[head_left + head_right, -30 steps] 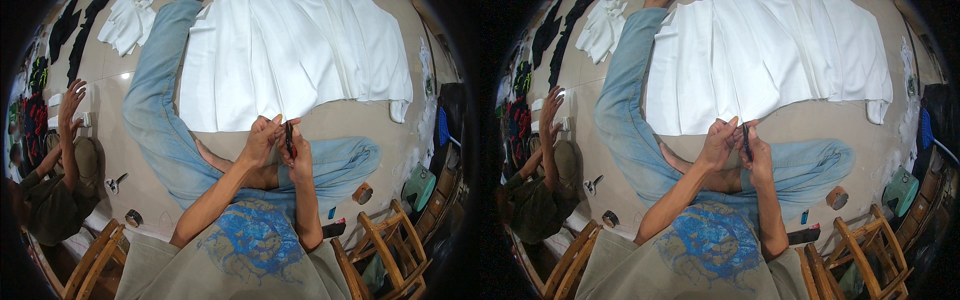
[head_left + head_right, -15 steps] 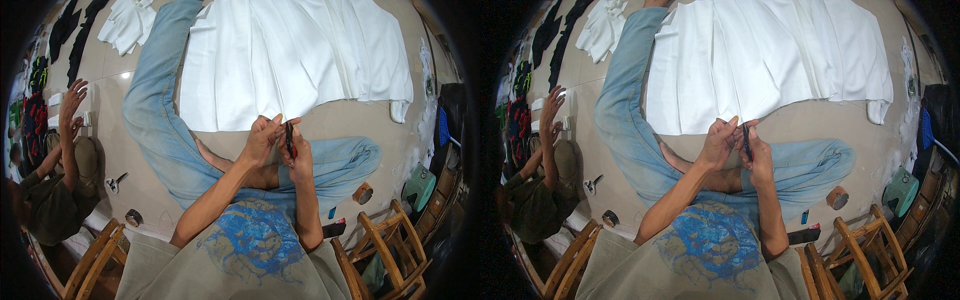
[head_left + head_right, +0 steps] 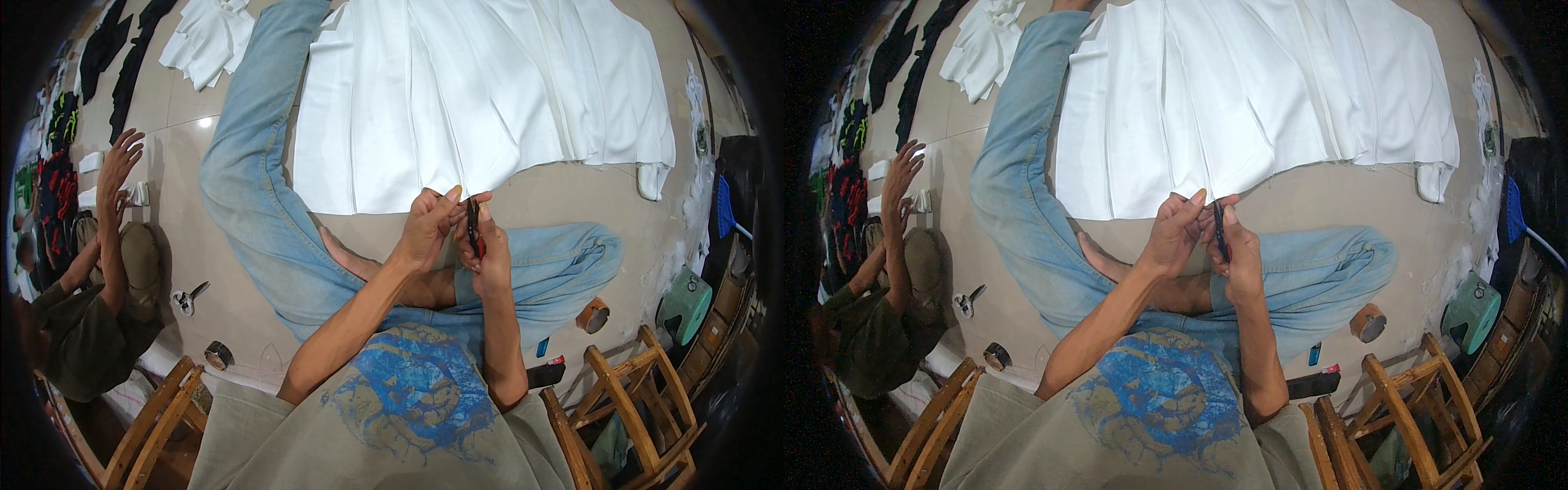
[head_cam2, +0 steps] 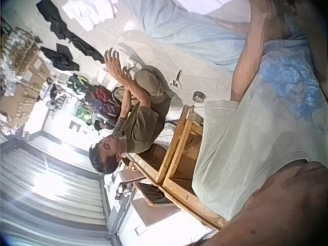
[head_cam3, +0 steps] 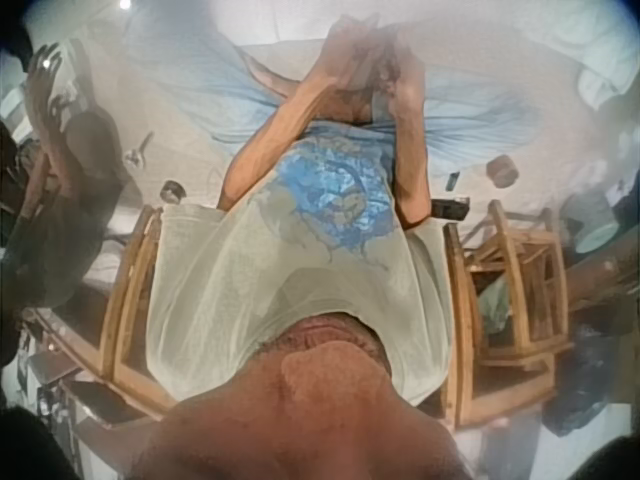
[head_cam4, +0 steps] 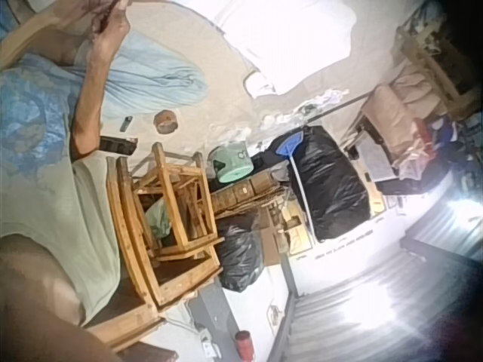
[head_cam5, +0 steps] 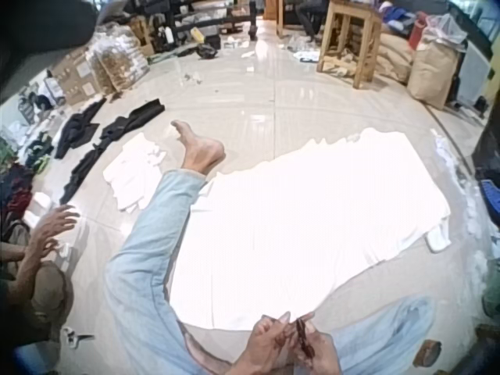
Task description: The person sits on the floor and uses a pair of scissors to cut a large piece of white fabric. They repeatedly trim the edges and fold the fabric to make precise cuts, while another person works in the background.
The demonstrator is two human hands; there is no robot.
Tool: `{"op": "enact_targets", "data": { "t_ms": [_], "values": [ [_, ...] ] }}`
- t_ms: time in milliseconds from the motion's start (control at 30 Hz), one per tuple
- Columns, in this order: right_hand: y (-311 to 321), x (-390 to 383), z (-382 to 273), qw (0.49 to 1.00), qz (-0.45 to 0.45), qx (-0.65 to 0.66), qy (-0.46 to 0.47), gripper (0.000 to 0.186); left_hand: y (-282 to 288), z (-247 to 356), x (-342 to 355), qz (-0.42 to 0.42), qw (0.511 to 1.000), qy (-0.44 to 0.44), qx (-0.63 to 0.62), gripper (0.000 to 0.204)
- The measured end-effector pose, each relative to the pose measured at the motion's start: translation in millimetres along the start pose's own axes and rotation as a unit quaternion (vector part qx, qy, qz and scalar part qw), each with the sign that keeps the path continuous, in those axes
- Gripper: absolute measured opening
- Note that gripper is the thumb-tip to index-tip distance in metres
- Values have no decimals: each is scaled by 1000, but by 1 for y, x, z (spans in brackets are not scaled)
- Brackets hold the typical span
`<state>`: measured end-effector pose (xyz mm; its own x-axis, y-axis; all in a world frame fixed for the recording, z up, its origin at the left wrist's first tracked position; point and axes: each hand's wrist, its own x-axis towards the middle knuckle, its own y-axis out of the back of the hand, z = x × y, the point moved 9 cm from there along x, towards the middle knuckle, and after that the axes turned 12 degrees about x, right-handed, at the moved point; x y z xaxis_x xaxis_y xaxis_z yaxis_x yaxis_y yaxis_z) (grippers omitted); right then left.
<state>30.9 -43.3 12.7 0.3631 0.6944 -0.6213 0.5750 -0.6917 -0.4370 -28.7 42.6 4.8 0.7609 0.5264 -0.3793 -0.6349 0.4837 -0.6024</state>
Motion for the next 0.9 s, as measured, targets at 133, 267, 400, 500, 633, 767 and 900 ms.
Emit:
{"op": "enact_targets", "data": {
  "t_ms": [133, 267, 400, 500, 633, 767, 900],
  "values": [
    [0, 0, -1, 1000, 5, -1, 4, 57, 0, 2, 0, 3, 1000, -8, -4, 44],
    [0, 0, 0, 1000, 5, 0, 5, 57, -1, 3, 0, 7, 1000, -9, -5, 44],
    [1, -2, 0, 1000, 10, -10, -5, 55, -1, 5, 0, 15, 1000, -5, -18, 43],
    [12, -9, -6, 993, 52, -88, 55, 49, 2, 2, 0, 18, 1000, -2, -21, 41],
    [1, -30, -60, 902, 210, -179, 332, 40, 15, -12, 2, 39, 999, 9, -22, 34],
    [23, 13, -63, 960, 197, -121, 158, 35, 8, -4, 2, 37, 999, 12, 1, 32],
    [23, 34, -32, 990, 117, 78, -13, 37, 10, 0, 3, 63, 996, -12, 69, 34]
  ]
}}
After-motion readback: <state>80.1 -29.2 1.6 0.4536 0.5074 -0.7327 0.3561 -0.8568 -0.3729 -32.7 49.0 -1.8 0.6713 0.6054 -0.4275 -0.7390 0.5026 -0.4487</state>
